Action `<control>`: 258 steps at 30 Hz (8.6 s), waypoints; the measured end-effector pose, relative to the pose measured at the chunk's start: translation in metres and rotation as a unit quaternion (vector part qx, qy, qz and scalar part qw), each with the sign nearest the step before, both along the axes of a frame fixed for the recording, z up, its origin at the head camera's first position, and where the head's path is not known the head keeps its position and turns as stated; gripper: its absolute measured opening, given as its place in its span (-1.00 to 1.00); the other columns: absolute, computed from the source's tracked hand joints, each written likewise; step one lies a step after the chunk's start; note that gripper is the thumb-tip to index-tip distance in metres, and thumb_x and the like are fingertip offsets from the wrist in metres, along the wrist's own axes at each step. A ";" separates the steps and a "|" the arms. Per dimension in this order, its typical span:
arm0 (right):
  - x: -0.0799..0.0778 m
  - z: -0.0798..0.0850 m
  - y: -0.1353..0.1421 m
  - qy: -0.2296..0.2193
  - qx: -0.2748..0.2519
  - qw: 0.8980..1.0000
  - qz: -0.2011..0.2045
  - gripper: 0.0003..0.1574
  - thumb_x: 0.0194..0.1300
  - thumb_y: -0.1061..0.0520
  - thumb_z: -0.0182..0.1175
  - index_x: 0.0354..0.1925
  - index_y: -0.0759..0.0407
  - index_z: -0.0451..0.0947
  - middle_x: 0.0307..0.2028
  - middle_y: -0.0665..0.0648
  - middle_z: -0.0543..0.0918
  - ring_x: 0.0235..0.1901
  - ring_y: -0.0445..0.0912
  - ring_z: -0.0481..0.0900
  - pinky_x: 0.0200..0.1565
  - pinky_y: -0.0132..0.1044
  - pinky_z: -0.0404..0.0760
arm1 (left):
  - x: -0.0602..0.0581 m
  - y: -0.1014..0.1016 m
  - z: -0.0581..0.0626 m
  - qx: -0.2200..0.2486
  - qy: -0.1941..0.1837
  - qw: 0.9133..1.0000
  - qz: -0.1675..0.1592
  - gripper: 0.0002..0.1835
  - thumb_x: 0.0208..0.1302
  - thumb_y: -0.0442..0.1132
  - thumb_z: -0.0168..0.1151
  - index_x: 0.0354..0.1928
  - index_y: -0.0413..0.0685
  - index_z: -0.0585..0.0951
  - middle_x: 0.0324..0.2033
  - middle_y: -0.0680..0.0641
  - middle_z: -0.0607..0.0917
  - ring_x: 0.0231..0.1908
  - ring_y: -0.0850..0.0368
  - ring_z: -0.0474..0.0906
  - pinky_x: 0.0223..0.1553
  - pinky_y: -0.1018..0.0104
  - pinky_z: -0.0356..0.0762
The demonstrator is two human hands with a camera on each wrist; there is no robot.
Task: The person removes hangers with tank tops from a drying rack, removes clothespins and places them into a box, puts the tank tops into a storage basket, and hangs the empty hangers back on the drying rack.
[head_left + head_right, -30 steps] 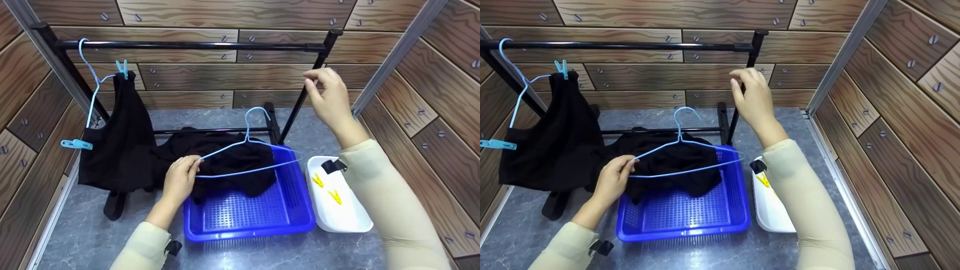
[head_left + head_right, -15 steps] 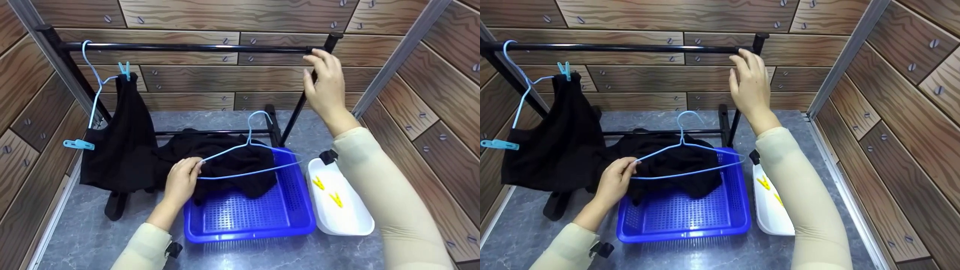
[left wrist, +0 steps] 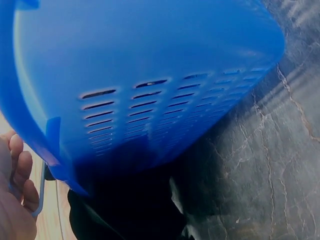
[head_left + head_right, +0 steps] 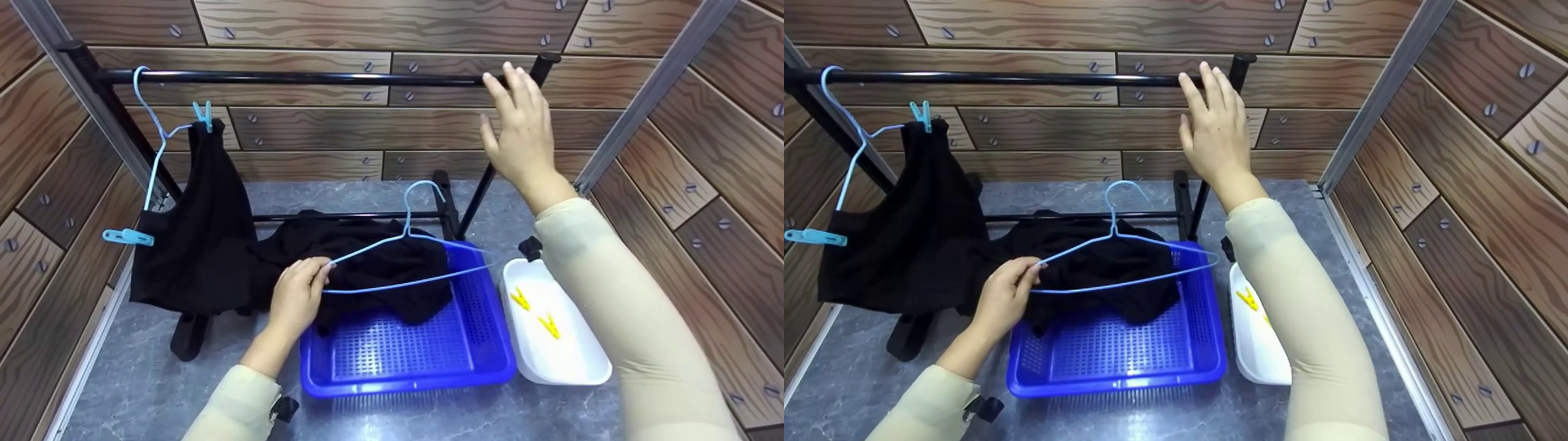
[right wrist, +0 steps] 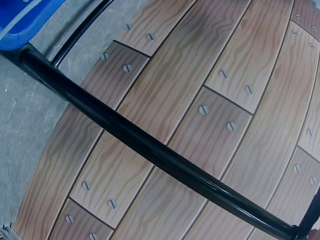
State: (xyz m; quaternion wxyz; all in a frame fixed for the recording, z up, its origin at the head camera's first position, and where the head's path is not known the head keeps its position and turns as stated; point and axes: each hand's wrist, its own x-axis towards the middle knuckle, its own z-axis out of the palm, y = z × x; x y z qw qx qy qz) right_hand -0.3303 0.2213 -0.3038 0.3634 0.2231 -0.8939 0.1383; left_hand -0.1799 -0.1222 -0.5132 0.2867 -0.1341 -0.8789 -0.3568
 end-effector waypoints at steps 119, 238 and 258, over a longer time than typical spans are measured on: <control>-0.009 -0.007 -0.003 -0.006 0.023 1.000 -0.002 -0.08 0.23 0.18 0.24 0.50 0.07 0.14 0.48 0.29 0.12 0.52 0.18 -0.05 0.49 -0.01 -0.15 | -0.049 0.125 0.091 -0.002 -0.071 0.997 0.011 -0.73 0.50 -0.30 0.00 0.12 -0.14 0.58 -0.23 0.01 0.76 -0.22 -0.03 0.72 -0.16 0.07 0.61; -0.008 -0.009 -0.002 -0.005 0.025 1.000 0.003 -0.07 0.24 0.20 0.22 0.51 0.09 0.12 0.50 0.29 0.10 0.52 0.17 -0.06 0.49 -0.03 -0.18 | 0.032 -0.114 0.112 0.221 -0.030 0.871 0.439 -0.10 0.33 -0.12 0.15 0.58 -0.10 -0.09 0.54 -0.09 -0.04 0.53 0.08 -0.14 0.47 0.20 -0.21; -0.009 -0.009 -0.003 -0.001 0.025 1.000 0.005 -0.07 0.23 0.20 0.21 0.50 0.11 0.13 0.49 0.30 0.11 0.52 0.18 -0.06 0.49 -0.02 -0.18 | 0.034 -0.128 0.101 0.126 -0.177 0.878 0.427 -0.30 0.51 0.09 -0.16 0.25 -0.51 0.38 0.13 -0.53 0.41 0.19 -0.51 0.27 0.15 -0.36 0.18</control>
